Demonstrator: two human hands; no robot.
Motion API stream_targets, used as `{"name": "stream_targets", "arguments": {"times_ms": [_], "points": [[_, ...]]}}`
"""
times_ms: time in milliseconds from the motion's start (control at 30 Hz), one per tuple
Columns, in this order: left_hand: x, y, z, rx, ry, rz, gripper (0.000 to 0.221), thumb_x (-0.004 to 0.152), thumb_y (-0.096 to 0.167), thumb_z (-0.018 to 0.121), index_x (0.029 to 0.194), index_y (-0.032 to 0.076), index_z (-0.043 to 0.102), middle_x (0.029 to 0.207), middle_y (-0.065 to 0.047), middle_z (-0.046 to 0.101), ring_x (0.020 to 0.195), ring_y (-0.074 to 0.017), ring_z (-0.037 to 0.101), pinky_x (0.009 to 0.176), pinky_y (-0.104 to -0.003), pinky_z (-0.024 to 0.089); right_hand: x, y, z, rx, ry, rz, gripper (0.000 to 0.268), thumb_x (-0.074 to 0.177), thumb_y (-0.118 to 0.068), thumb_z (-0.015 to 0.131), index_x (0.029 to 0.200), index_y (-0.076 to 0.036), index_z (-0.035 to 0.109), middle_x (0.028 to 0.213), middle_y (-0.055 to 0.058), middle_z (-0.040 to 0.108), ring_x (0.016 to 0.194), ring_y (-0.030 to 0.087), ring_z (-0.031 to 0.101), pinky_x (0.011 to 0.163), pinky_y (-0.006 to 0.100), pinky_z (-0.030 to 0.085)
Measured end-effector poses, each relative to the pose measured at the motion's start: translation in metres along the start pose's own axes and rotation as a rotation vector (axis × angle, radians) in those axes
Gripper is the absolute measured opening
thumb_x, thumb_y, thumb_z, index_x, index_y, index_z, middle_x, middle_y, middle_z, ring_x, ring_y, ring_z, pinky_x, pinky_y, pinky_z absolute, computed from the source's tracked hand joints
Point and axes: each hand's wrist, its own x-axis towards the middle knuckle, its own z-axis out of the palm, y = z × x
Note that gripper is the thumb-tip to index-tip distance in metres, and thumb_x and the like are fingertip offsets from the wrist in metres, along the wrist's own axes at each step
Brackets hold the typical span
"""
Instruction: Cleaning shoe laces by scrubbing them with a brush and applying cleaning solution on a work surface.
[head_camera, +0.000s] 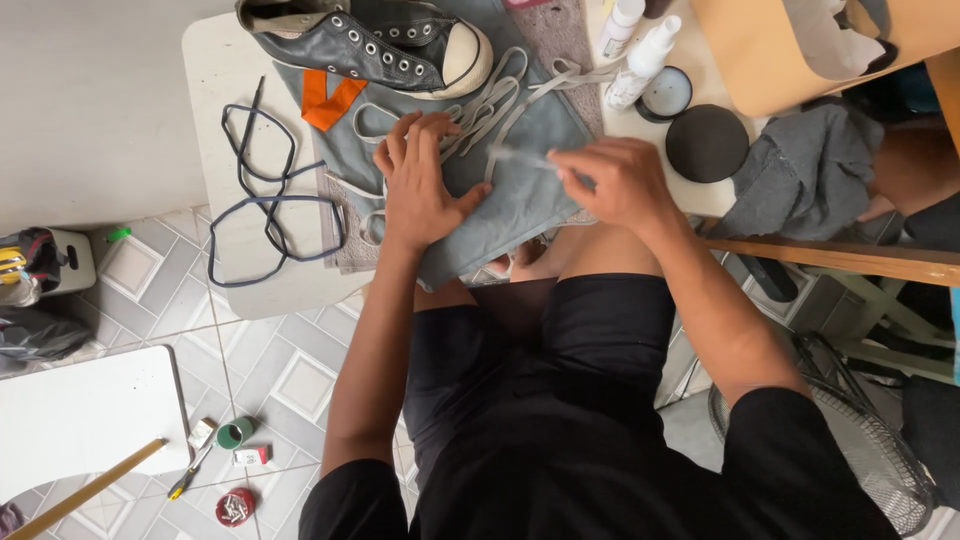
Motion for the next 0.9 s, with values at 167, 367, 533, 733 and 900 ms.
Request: {"name": "stream_targets", "arguments": {"times_ms": [167, 367, 533, 733, 900], "points": [[0.001, 0.001, -0.003, 0.004, -0.051, -0.017, 0.072, 0.074, 0.049, 0.086, 0.128, 0.018, 0.05, 0.136, -0.004, 0.053, 0.137, -0.0294, 0.033, 0.108, -0.05, 0.018, 0.002, -0.019, -0.008, 0.039, -0.025, 0.08, 0.021, 0.092, -0.013, 0.074, 0.111, -0.019, 0.082, 0.079, 0.006, 0.076, 0.066, 0.026, 0.07, 0.064, 0.037, 0.055], [0.0, 0.0, -0.003, 0.031, -0.089, -0.037, 0.072, 0.076, 0.053, 0.084, 0.131, 0.021, 0.05, 0.139, -0.002, 0.05, 0.139, -0.0275, 0.032, 0.109, -0.052, 0.017, -0.004, -0.019, -0.009, -0.11, 0.017, 0.133, 0.022, 0.091, -0.014, 0.075, 0.112, -0.019, 0.081, 0.089, 0.004, 0.079, 0.076, 0.025, 0.074, 0.069, 0.036, 0.057], [0.001, 0.003, -0.005, 0.033, -0.114, -0.051, 0.074, 0.074, 0.048, 0.085, 0.132, 0.02, 0.051, 0.139, -0.003, 0.051, 0.139, -0.0279, 0.031, 0.109, -0.052, 0.018, -0.001, -0.017, -0.013, -0.124, -0.039, 0.233, 0.018, 0.096, -0.018, 0.07, 0.111, -0.019, 0.081, 0.085, 0.005, 0.078, 0.072, 0.023, 0.072, 0.068, 0.035, 0.057], [0.001, 0.002, -0.006, 0.026, -0.116, -0.043, 0.071, 0.074, 0.048, 0.084, 0.131, 0.022, 0.052, 0.138, -0.002, 0.051, 0.139, -0.0282, 0.032, 0.109, -0.052, 0.018, 0.004, -0.016, -0.012, -0.087, -0.051, 0.248, 0.014, 0.093, -0.017, 0.073, 0.104, -0.017, 0.081, 0.082, 0.008, 0.078, 0.073, 0.028, 0.074, 0.066, 0.037, 0.057], [0.002, -0.001, -0.004, 0.028, -0.136, -0.047, 0.067, 0.073, 0.047, 0.084, 0.128, 0.023, 0.055, 0.137, -0.001, 0.052, 0.14, -0.0283, 0.032, 0.109, -0.054, 0.018, 0.006, -0.017, -0.01, -0.074, -0.026, 0.197, 0.015, 0.089, -0.016, 0.075, 0.102, -0.017, 0.081, 0.084, 0.008, 0.079, 0.075, 0.028, 0.075, 0.068, 0.038, 0.058]]}}
